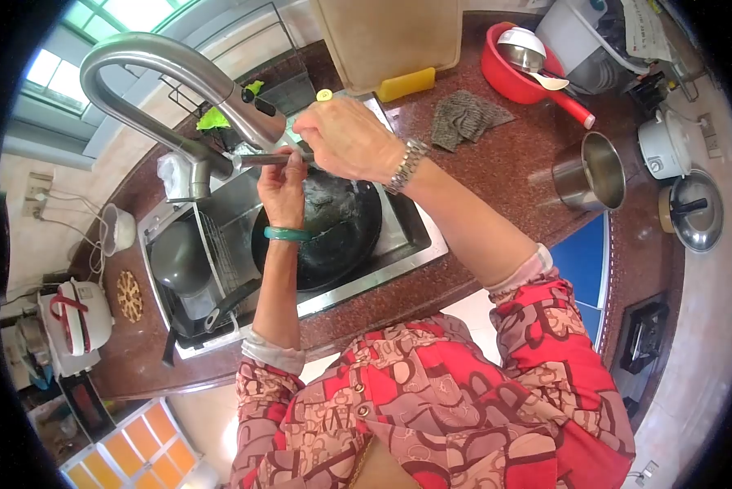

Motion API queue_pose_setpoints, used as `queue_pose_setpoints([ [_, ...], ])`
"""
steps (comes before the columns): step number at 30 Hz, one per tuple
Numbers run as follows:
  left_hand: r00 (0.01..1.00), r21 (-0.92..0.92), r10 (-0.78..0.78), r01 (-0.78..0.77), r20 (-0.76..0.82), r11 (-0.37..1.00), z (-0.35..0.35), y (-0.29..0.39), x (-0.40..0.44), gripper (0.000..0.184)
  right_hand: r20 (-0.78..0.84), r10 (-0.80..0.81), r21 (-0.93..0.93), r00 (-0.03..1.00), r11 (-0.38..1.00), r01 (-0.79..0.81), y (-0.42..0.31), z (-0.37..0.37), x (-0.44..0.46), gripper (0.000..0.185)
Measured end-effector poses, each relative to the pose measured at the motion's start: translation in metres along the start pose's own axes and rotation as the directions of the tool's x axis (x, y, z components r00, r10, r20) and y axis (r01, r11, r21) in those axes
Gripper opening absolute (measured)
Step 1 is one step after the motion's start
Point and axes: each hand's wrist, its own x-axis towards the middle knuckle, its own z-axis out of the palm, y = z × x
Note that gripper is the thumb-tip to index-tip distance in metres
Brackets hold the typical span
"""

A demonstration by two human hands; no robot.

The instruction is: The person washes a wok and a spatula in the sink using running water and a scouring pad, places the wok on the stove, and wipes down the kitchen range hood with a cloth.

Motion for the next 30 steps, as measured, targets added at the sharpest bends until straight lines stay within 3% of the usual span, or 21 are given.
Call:
queue_pose_setpoints([
  [4,0.997,0.135,0.024,-0.033,0.071,0.990,0.001,0.004,-0.003,0.014,0.003,0.023,0.090,1.000,0.996,-0.023,0.003,0.000,-0.011,0.014],
  [7,0.990,0.286,0.130,-0.111,-0.048,0.952,0.003,0.005,0.000,0.014,-0.046,0.013,0.103,0.999,0.995,-0.008,0.010,0.007,-0.018,0.015],
  [8,0.994,0.406,0.092,-0.060,-0.059,0.912,0.000,0.009,0.000,0.014,-0.012,0.083,0.147,0.996,0.986,-0.081,0.009,0.007,-0.021,0.016],
  [11,0.987,0.312,0.108,-0.066,-0.118,0.948,-0.016,-0.007,0.020,0.013,0.027,0.175,0.222,0.984,0.959,-0.176,0.011,0.012,-0.028,0.016],
  [12,0.979,0.210,0.158,-0.129,-0.131,0.969,-0.017,-0.001,0.022,0.013,0.029,0.198,0.256,0.980,0.946,-0.199,0.013,0.015,-0.031,0.016],
  [14,0.975,0.063,0.120,-0.111,-0.186,0.992,-0.021,0.011,0.019,0.013,0.009,0.216,0.305,0.976,0.929,-0.208,0.020,0.021,-0.036,0.015],
  [22,0.952,0.076,0.192,-0.179,-0.237,0.981,-0.042,0.071,0.002,0.013,0.019,0.254,0.291,0.967,0.924,-0.248,0.033,0.031,-0.049,0.016],
  [25,0.956,0.171,0.211,-0.177,-0.205,0.969,-0.055,0.088,-0.011,0.013,0.016,0.286,0.262,0.958,0.924,-0.280,0.028,0.032,-0.053,0.017],
  [26,0.955,0.232,0.218,-0.170,-0.200,0.958,-0.064,0.092,-0.015,0.013,0.003,0.218,0.175,0.976,0.961,-0.216,0.029,0.030,-0.054,0.017],
  [30,0.986,0.242,0.155,-0.136,-0.065,0.961,-0.092,0.128,-0.042,0.013,0.213,0.205,0.178,0.955,0.953,-0.244,0.035,0.047,-0.062,0.017],
])
